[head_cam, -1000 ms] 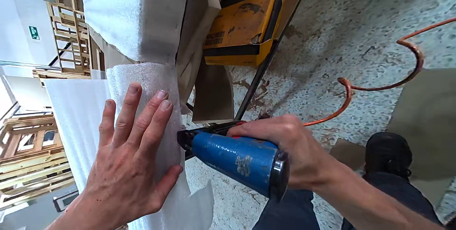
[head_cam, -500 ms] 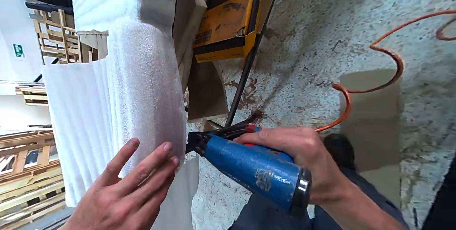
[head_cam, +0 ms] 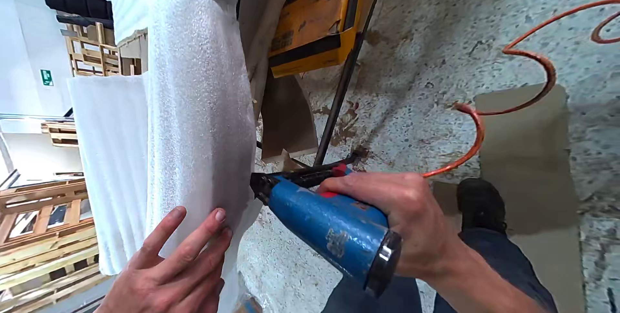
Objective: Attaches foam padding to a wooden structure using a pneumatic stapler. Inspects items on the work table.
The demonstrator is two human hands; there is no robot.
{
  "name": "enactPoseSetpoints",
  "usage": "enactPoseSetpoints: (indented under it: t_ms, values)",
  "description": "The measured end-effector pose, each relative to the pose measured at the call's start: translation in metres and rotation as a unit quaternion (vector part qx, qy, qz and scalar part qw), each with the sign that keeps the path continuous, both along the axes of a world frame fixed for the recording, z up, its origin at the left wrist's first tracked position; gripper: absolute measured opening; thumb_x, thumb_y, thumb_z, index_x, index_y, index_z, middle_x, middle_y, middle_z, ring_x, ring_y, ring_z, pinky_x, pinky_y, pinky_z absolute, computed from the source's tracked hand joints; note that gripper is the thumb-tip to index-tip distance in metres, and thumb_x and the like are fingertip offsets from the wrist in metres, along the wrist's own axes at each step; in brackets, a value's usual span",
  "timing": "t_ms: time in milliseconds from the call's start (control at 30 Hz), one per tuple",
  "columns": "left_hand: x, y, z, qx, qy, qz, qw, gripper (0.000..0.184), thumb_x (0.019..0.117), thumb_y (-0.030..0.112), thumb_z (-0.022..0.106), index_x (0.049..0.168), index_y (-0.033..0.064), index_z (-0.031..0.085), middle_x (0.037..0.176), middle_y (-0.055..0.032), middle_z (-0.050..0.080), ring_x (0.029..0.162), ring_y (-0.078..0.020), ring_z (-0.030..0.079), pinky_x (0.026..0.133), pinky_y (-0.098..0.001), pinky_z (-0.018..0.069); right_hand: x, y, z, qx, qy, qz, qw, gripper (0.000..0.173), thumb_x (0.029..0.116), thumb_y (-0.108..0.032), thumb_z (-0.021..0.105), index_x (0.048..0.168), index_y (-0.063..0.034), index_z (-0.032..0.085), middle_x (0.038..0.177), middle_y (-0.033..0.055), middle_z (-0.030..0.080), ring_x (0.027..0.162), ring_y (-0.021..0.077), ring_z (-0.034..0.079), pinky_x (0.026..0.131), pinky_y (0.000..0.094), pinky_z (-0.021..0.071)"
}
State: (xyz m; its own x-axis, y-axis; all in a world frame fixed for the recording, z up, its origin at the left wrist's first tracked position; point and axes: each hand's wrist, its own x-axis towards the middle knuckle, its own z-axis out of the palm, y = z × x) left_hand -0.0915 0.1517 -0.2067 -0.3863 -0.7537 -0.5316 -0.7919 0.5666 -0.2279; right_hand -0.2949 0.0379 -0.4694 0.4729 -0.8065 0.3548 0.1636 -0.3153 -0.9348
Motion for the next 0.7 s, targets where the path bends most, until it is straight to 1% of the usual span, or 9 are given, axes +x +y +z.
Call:
enactPoseSetpoints:
  t_ms: [67,133,200,300,433,533,600,667,700]
  values:
    - [0.004,0.006,0.002,0.0,0.005,-0.006,1.0,0.038,0.1067,0.031,0.04,0.108,0.0106,0.071,0.142,-0.0003,0.065,0.153,-0.0219,0.035,0.127,-0.0556,0.0094,-0.001,0.016,-0.001,0.015,-0.005,-0.008,1.0,0.042,0.0805,-0.052,0.064,0.105,-0.0214,0.078,0.078,-0.0102,0.069,0.067,-0.0004,0.062,0.054,0.0245,0.0509]
    - [0.008,0.011,0.006,0.007,0.009,-0.012,1.0,0.037,0.1069,0.031,0.04,0.109,0.0113,0.071,0.142,0.0002,0.064,0.154,-0.021,0.032,0.128,-0.0547,0.0066,0.003,0.032,-0.001,0.021,-0.006,-0.017,1.0,0.043,0.0811,-0.054,0.063,0.106,-0.0226,0.078,0.075,-0.0097,0.068,0.065,0.0,0.06,0.053,0.0249,0.0493]
    - [0.013,0.014,0.008,0.016,0.009,-0.023,1.0,0.038,0.1071,0.035,0.039,0.109,0.0123,0.07,0.142,0.0002,0.064,0.155,-0.0204,0.03,0.128,-0.0538,0.0039,0.011,0.044,-0.002,0.022,-0.005,-0.032,0.999,0.043,0.082,-0.056,0.062,0.103,-0.0222,0.077,0.074,-0.0097,0.067,0.065,0.0,0.061,0.052,0.025,0.0496]
    - [0.024,0.019,0.012,0.033,0.006,-0.057,0.998,0.044,0.107,0.041,0.037,0.113,0.0125,0.07,0.142,-0.0008,0.064,0.154,-0.021,0.03,0.127,-0.0525,0.0015,0.014,0.056,-0.003,0.013,-0.017,-0.051,0.998,0.043,0.0836,-0.055,0.062,0.099,-0.0181,0.076,0.075,-0.0095,0.067,0.066,-0.0024,0.06,0.054,0.0208,0.0495]
    - [0.044,0.026,0.019,0.063,0.016,-0.127,0.99,0.051,0.1068,0.044,0.032,0.117,0.0106,0.069,0.143,-0.0034,0.063,0.155,-0.0221,0.029,0.126,-0.0517,-0.0009,0.011,0.089,0.008,0.017,-0.009,-0.096,0.995,0.04,0.0879,-0.054,0.063,0.103,-0.0205,0.078,0.078,-0.011,0.069,0.07,-0.0049,0.061,0.058,0.0176,0.0502]
    - [0.059,0.033,0.023,0.081,0.04,-0.146,0.985,0.051,0.1069,0.045,0.032,0.112,0.011,0.07,0.139,-0.0035,0.064,0.154,-0.0227,0.03,0.127,-0.0529,-0.0023,0.021,0.12,0.019,0.027,0.022,-0.132,0.991,0.038,0.0869,-0.055,0.063,0.1,-0.0224,0.078,0.077,-0.0105,0.07,0.069,-0.0023,0.063,0.057,0.0227,0.0529]
    - [0.065,0.034,0.025,0.085,0.041,-0.151,0.984,0.053,0.1069,0.047,0.031,0.111,0.0116,0.07,0.138,-0.0033,0.065,0.154,-0.0231,0.029,0.127,-0.054,-0.0027,0.031,0.128,0.018,0.033,0.029,-0.141,0.989,0.04,0.0866,-0.056,0.062,0.098,-0.0214,0.077,0.078,-0.0095,0.07,0.069,0.0002,0.065,0.056,0.0264,0.054]
    - [0.066,0.034,0.025,0.084,0.034,-0.154,0.984,0.054,0.1067,0.049,0.03,0.112,0.0122,0.07,0.138,-0.0027,0.065,0.155,-0.0226,0.028,0.127,-0.0539,-0.0023,0.035,0.133,0.014,0.036,0.024,-0.151,0.988,0.04,0.087,-0.056,0.062,0.096,-0.02,0.076,0.077,-0.0092,0.069,0.069,0.0003,0.064,0.055,0.0254,0.0533]
    - [0.066,0.035,0.024,0.08,0.029,-0.153,0.984,0.054,0.1067,0.048,0.03,0.112,0.0128,0.07,0.138,-0.0017,0.065,0.155,-0.0215,0.029,0.127,-0.0535,-0.0019,0.037,0.138,0.011,0.035,0.016,-0.158,0.987,0.04,0.0869,-0.055,0.062,0.098,-0.0193,0.076,0.077,-0.0086,0.069,0.069,0.0005,0.064,0.055,0.0248,0.0525]
